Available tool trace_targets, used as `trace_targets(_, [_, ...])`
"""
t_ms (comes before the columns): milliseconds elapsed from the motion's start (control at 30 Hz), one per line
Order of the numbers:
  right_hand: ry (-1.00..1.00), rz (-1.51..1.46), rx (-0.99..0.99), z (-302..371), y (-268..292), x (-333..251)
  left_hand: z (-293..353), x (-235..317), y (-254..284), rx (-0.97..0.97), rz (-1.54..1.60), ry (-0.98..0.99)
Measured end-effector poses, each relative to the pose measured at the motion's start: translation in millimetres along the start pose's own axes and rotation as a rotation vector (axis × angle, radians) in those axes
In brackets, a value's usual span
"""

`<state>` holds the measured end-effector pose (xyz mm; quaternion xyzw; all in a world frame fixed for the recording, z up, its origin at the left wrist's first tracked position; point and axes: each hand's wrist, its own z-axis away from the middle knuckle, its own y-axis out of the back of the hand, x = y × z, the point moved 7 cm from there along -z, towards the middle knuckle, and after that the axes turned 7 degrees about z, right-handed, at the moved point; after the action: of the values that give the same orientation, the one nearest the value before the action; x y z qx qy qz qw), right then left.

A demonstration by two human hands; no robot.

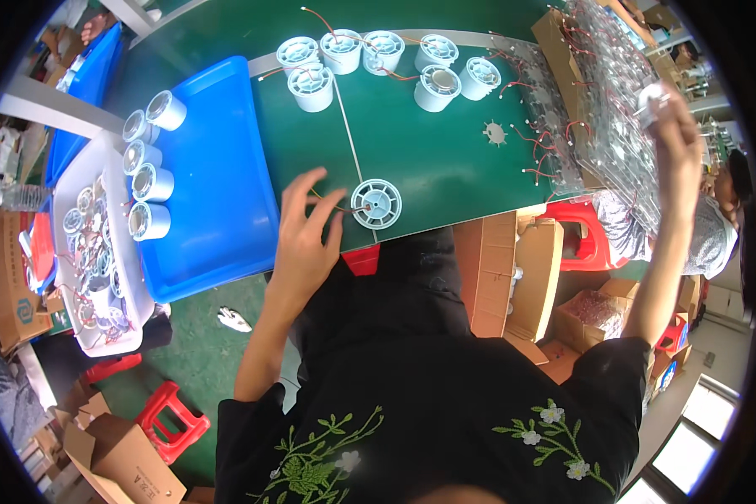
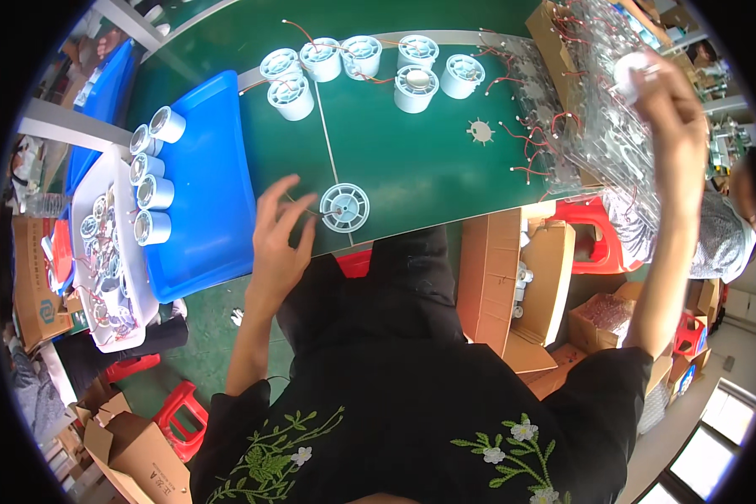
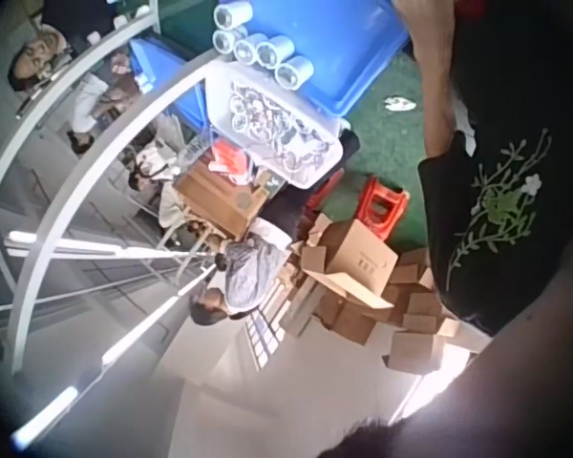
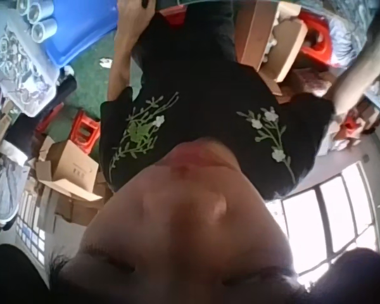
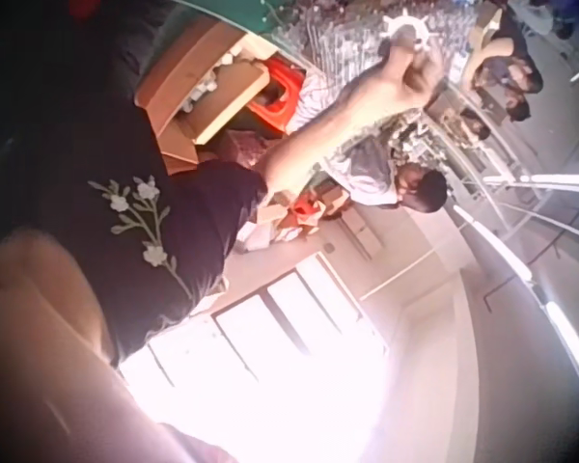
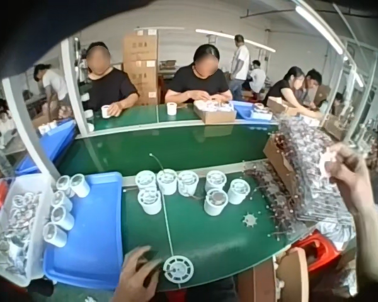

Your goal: Picking up small circular electronic components, performing a minor assembly or inspection step, and placing them into organized trays.

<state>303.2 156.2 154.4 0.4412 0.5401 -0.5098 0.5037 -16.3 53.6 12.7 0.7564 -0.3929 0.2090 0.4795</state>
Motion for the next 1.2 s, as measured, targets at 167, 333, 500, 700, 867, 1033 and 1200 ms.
trace_targets(167, [0.019, 0.330, -0.148, 52.8, -38.5, 64.0, -13.2, 52.0, 25.4, 0.163, 0.028, -0.186])
trace_targets(333, [-0.126, -0.099, -0.162, 61.9, -99.9, 128.3, -7.8, 72.0, -10.2, -0.116, 0.443, -0.036])
trace_targets(500, [-0.049, -0.101, -0.243, 66.5, -122.8, 132.1, 0.8, 54.6, -32.4, -0.192, 0.903, 0.404])
trace_targets(700, [0.249, -0.018, -0.415, 69.2, -118.1, 131.6, 9.1, 43.7, -35.0, -0.463, 1.275, 0.580])
trace_targets(867, [0.151, -0.150, -0.500, 72.4, -122.8, 138.8, 3.8, 38.1, -31.5, -0.432, 1.467, 0.569])
trace_targets(1033, [0.090, -0.131, -0.519, 72.1, -122.6, 146.2, 9.8, 34.9, -38.6, -0.404, 1.280, 0.545])
trace_targets(1200, [0.023, -0.085, -0.450, 73.7, -129.3, 142.5, 10.3, 31.7, -36.1, -0.326, 1.194, 0.582])
